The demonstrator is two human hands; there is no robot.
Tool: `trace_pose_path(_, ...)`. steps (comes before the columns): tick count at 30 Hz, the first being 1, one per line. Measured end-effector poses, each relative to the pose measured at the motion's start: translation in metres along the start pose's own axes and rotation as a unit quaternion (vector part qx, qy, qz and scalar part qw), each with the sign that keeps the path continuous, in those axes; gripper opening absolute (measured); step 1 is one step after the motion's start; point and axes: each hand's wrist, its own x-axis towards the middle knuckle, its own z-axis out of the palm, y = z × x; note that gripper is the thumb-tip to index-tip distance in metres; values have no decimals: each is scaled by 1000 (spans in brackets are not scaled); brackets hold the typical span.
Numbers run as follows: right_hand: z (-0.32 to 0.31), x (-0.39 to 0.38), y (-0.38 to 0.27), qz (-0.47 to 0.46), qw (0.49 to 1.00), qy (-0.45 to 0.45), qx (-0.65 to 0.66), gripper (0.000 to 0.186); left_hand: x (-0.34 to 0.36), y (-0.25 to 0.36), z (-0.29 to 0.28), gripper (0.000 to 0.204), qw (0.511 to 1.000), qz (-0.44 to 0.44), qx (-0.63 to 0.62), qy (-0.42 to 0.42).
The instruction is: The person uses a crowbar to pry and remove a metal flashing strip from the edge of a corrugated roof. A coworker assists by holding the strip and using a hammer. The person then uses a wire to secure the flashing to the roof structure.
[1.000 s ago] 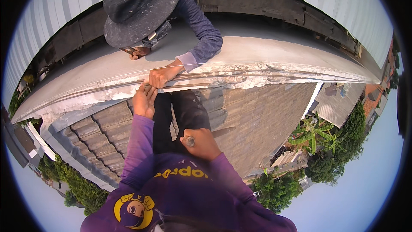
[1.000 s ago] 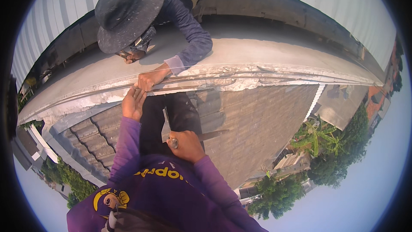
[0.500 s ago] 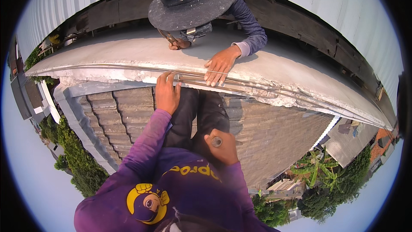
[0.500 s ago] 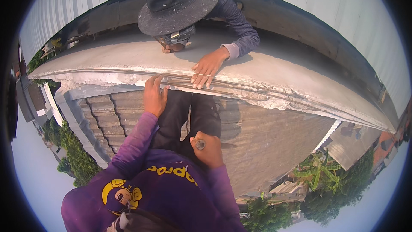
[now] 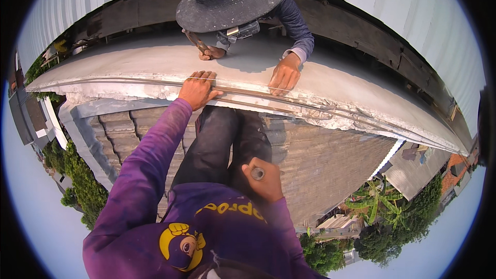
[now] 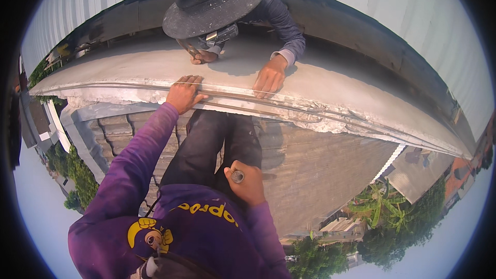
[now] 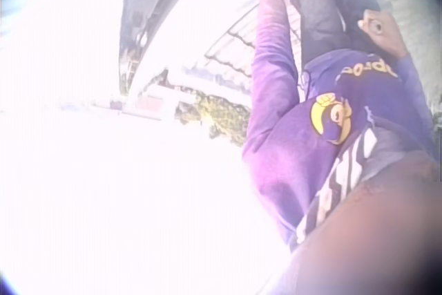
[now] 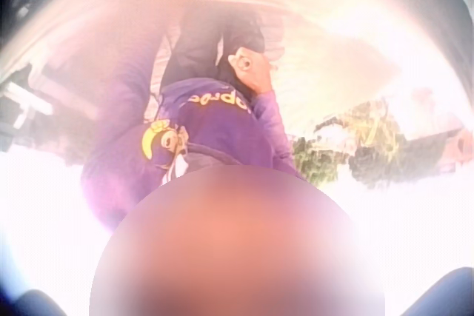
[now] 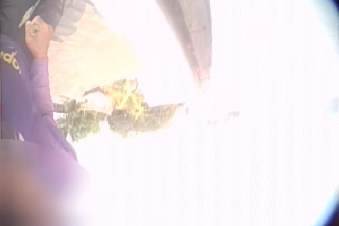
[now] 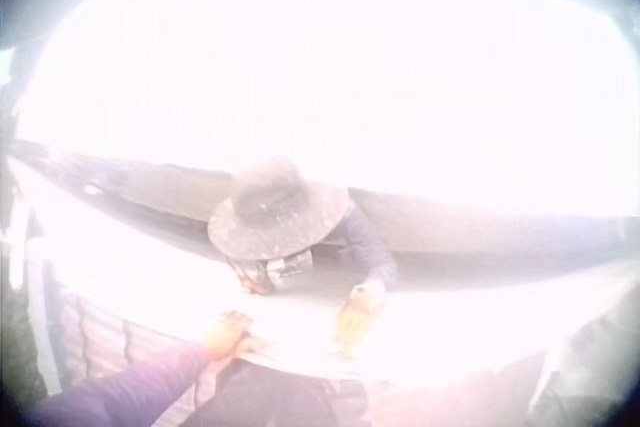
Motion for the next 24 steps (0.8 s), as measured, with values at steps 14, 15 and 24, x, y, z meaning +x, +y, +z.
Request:
trace_pose_path(14,0,-2,3,-14,997,4,-77,28,21,-5,-18,67,996,-42,-70,-24)
trace_pose_path(15,1,-3,4,-15,997,0,-79,29,18,-4,-19,70,997,-32,-54,-38)
trace_pose_path(24,6,-9,4,-15,998,8,-63,25,-5,5,-10,84,995,-15,-103,-1)
